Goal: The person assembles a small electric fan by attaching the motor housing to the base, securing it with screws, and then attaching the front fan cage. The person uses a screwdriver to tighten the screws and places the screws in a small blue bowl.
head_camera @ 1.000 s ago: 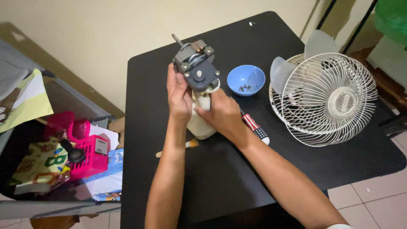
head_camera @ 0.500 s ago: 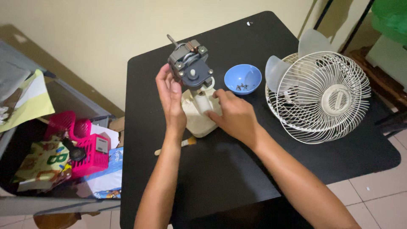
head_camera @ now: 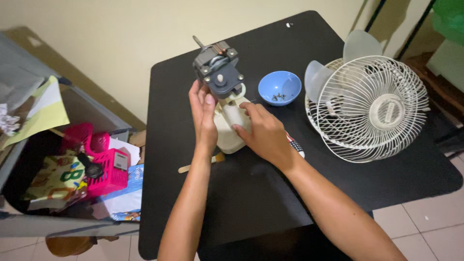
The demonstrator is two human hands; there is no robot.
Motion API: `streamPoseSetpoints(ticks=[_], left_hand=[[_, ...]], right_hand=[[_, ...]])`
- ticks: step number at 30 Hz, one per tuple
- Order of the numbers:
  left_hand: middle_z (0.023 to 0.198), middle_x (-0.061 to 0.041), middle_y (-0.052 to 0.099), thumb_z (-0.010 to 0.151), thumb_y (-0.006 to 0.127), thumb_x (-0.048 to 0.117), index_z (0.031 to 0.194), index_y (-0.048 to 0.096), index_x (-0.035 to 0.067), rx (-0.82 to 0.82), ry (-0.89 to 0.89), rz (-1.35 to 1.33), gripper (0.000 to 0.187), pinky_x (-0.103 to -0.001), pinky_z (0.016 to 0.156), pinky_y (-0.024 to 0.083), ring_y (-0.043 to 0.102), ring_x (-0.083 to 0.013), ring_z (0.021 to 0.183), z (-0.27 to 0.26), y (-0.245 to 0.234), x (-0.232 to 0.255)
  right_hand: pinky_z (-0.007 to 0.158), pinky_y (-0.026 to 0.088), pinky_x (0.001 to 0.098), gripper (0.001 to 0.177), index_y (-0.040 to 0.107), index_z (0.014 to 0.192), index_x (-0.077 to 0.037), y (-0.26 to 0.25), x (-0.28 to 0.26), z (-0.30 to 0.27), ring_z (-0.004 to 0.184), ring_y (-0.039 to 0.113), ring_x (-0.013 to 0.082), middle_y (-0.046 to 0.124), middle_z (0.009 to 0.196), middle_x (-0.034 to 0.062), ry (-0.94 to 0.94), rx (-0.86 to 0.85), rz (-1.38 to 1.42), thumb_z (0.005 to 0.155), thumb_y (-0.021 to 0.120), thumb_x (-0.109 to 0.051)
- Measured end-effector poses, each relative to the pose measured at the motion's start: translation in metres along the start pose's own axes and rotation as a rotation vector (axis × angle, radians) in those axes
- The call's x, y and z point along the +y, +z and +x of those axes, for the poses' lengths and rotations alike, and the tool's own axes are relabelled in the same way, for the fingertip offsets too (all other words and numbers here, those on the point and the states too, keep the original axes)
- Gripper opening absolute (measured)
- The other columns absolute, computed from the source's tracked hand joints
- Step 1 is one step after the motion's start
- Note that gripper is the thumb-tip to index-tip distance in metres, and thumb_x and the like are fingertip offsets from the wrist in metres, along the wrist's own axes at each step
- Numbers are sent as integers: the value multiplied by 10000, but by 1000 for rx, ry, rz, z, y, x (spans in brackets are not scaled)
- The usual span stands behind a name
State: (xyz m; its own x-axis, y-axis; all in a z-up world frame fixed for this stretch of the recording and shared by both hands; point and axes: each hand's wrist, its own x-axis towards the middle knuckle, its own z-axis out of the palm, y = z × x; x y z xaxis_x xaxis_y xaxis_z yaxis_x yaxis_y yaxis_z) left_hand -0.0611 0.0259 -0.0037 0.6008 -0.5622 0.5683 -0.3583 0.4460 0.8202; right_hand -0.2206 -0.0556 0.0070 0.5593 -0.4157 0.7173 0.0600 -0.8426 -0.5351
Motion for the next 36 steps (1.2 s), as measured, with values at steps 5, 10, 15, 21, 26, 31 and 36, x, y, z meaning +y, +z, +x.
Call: streamPoseSetpoints(ticks=[5,10,15,21,26,31,36], left_hand=[[1602,-253,369,1043,581,240,1585,212,-1,88,59,45,699,-465,1265,310,384,-337,1515,-9,12,-2],[1526,-210,428,1005,654,134,1499,341,0,342,149,354,600,-435,1215,380,441,-310,1454,-37,32,3],[1339,-151,571,961,724,137,1359,522,23,192,60,426,461,-368,995,501,587,-235,1124,-71,59,12],[1312,-187,580,946,687,217,1474,446,2,-204,-225,225,619,-385,1026,501,599,-273,1231,-98,122,16],[1646,-387,212,1023,637,273,1569,205,-154,-281,44,366,816,-521,1295,157,232,-481,1573,-106,175,21],[1673,-456,43,998,664,265,1584,134,-190,-256,25,416,912,-549,1306,153,103,-566,1592,-114,215,20],[1683,-450,10,965,705,273,1590,95,-206,-186,34,387,995,-556,1306,135,80,-578,1602,-114,235,21]], right_hand=[[785,575,405,437,625,1211,-25,-2,5,-2,931,716,312,697,1026,140,18,12,49,848,821,-166],[785,586,363,392,638,1183,-3,-20,4,1,909,722,278,689,1025,144,5,46,142,860,819,-129],[770,578,344,288,686,1129,-1,-61,3,-13,901,724,258,702,1032,143,72,64,52,877,795,-87],[954,566,356,274,676,1233,-32,-143,48,-58,1095,692,286,693,1210,145,203,303,-125,978,756,-89],[1182,434,465,460,526,1448,46,-198,120,-74,1393,548,400,566,1437,250,238,355,-371,1094,692,-198],[1149,399,434,603,429,1572,33,-205,163,-79,1403,524,364,536,1517,260,601,276,-114,1132,602,-342],[1154,413,397,612,435,1536,33,-200,162,-83,1402,552,325,560,1509,257,587,321,9,1079,633,-323]])
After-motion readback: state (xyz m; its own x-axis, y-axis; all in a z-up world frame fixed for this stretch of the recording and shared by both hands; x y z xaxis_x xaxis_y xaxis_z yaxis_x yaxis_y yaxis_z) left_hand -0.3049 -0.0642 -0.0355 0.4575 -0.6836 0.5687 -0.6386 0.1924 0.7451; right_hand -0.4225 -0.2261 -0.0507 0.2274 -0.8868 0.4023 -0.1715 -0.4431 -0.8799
